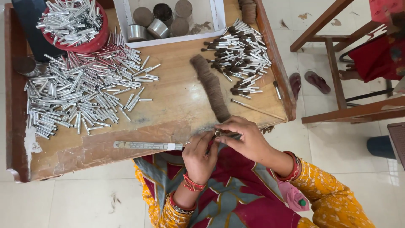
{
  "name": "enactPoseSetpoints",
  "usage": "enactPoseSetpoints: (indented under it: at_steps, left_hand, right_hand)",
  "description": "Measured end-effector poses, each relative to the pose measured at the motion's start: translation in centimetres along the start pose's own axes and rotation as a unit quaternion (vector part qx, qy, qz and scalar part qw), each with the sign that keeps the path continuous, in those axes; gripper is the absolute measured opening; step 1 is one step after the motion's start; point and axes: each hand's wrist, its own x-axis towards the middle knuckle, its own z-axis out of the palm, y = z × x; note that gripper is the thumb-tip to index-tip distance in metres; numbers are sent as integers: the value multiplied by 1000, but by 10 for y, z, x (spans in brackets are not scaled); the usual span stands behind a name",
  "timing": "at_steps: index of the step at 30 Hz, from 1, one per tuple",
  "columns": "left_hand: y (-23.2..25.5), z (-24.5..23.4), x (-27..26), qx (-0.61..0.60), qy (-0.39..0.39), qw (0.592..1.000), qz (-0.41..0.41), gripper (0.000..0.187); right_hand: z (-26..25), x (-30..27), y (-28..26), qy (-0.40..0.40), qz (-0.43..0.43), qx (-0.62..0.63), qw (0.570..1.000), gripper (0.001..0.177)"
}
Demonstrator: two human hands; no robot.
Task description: The recorder is assembling small industrial brushes by inserting bristles into metal ferrules/tubes at a workbench.
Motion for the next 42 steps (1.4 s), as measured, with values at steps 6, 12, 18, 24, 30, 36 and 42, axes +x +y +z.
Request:
enactPoseSetpoints:
  at_steps: [6, 12, 18, 24, 30, 36, 42]
  left_hand:
    - [-1, 2, -1, 1, 5, 1000, -7, 22]
    - [-2, 4, -2, 6, 13, 1000, -9, 21]
    - [25, -14, 4, -51, 18, 997, -48, 33]
    - [-5, -4, -42, -531, -149, 774, -311, 25]
    - [-8, -10, -41, -650, -178, 637, -373, 22]
    - [-5, -10, -39, -608, -180, 668, -388, 16]
    - [-6, -10, -42, -571, -168, 710, -378, 12]
  right_hand:
    - [7, 3, 2, 21, 36, 19, 999, 20]
    - [15, 4, 9, 44, 90, 81, 992, 13]
    - [14, -18, 22, 110, 56, 204, 971, 10]
    - [22, -50, 3, 96, 86, 316, 940, 14]
    - [35, -67, 7, 108, 27, 369, 923, 15]
    - [34, -70, 6, 97, 25, 376, 921, 16]
    - [23, -66, 5, 47, 64, 418, 905, 14]
